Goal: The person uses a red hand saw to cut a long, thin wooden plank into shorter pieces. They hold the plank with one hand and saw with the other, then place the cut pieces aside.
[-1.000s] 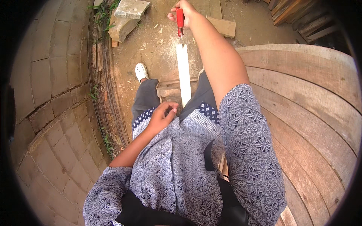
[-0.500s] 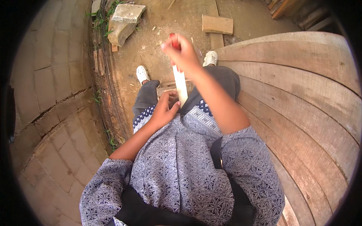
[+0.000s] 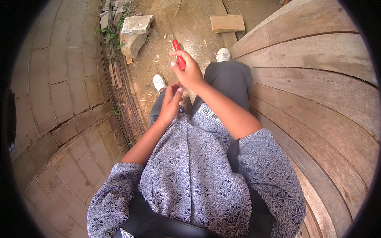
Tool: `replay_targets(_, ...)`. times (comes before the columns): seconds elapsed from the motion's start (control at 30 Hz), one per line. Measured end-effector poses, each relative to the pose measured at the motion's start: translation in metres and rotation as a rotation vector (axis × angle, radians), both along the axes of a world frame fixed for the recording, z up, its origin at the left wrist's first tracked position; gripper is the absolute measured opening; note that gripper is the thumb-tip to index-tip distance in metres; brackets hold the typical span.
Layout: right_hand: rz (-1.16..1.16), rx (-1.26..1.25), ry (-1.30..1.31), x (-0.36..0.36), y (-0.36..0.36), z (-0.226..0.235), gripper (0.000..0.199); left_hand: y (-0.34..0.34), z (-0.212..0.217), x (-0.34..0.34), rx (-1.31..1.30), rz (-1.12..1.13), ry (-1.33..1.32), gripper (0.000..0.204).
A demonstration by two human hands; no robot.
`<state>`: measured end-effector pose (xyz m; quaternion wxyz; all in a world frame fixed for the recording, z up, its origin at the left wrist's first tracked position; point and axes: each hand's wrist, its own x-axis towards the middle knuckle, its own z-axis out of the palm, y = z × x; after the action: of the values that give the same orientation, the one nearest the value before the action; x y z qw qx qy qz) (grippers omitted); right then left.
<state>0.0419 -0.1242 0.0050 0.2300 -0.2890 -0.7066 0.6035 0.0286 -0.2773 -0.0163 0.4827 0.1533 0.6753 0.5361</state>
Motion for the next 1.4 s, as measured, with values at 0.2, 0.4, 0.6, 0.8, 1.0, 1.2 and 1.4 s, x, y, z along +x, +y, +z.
replay_targets(0.2,0.026,-0.264,-0.232,-0.098,0.067,0.029,0.018,0.001,-0.010,0.019,-0.096,-0.139,0.131,0.062)
replay_targets(0.4,-0.006,-0.647,-0.475,-0.173,0.152,-0.036,0.030,-0.005,0.008,0.028,-0.065,-0.440,0.355,0.085)
replay_targets(0.6,-0.108,-0.778,-0.527,-0.190,0.170,-0.063,0.039,-0.010,0.018,0.022,-0.092,-0.547,0.348,0.088)
replay_targets(0.8,-0.098,-0.751,-0.532,-0.182,0.153,-0.046,0.035,-0.016,0.025,0.016,-0.119,-0.565,0.318,0.086)
replay_targets(1.0,0.173,-0.564,-0.328,-0.122,0.103,0.046,0.048,-0.020,0.019,0.007,-0.062,-0.521,0.397,0.076)
replay_targets(1.2,0.040,-0.368,-0.260,-0.035,0.028,0.030,0.065,0.002,0.002,-0.030,0.028,-0.072,0.232,0.055)
replay_targets(1.4,-0.061,0.079,-0.279,-0.031,0.016,-0.004,0.059,0.081,0.021,-0.071,0.164,0.164,0.253,0.074)
